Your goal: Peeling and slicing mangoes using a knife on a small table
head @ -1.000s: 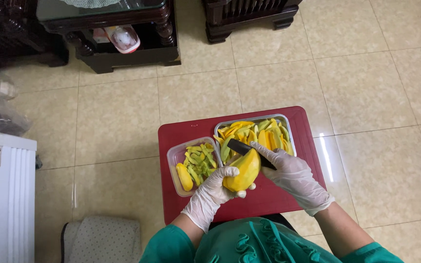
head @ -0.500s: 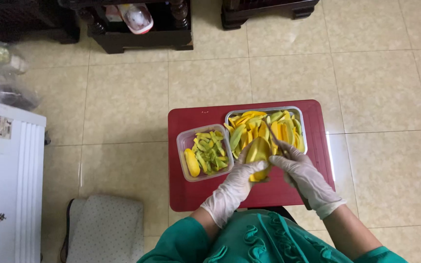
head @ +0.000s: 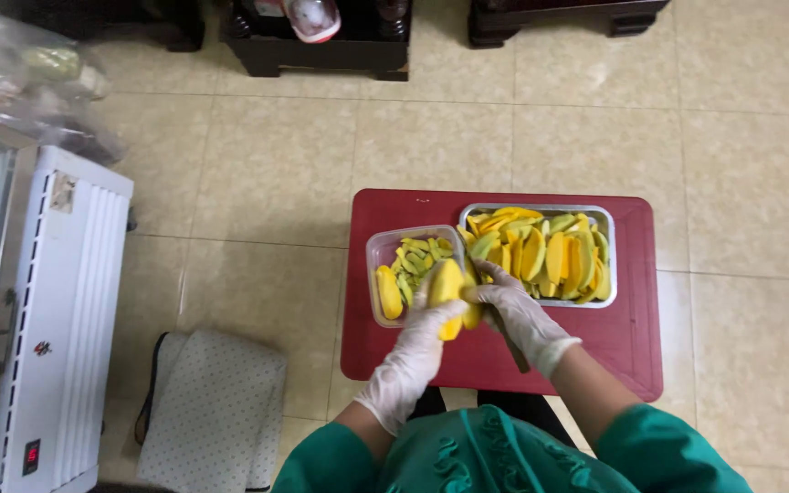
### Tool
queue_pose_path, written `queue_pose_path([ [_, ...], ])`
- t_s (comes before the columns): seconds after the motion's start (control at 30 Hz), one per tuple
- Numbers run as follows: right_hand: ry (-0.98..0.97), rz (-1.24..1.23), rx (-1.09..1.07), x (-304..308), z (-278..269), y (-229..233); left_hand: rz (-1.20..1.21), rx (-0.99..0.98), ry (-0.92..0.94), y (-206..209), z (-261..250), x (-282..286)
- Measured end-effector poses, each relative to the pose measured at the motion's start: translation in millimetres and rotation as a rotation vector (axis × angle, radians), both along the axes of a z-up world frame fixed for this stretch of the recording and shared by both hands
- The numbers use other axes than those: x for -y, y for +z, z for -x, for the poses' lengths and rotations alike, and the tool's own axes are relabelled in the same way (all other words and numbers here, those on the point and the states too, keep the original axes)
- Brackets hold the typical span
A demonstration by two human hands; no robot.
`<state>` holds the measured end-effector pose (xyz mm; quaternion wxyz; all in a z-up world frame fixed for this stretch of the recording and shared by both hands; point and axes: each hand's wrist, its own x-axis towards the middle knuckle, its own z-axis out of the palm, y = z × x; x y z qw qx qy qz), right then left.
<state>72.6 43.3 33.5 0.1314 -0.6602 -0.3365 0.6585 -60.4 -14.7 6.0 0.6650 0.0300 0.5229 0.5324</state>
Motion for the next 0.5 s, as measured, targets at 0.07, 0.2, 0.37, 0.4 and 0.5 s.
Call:
queue_pose_path([
  [0.07, 0.033, -0.022, 0.006, -9, 10, -42, 0.047, 0.037, 0.090, -2, 26, 5],
  [0.2, 0.161, -0.077, 0.116, -33, 40, -145, 0.184, 0.214, 0.288, -10, 62, 5],
  [0.37, 0.123, -0.069, 0.095, -25, 49, -100, 0.152, 0.391, 0.328, -23, 86, -4],
  [0.4, 0.048, -0.082, -0.003, -18, 50, -62, 0.145, 0.431, 0.310, -12, 88, -5],
  [0.5, 0.097, -0.143, 0.009, -4, 44, 40, 0.103, 0.527, 0.293, -29, 90, -14],
])
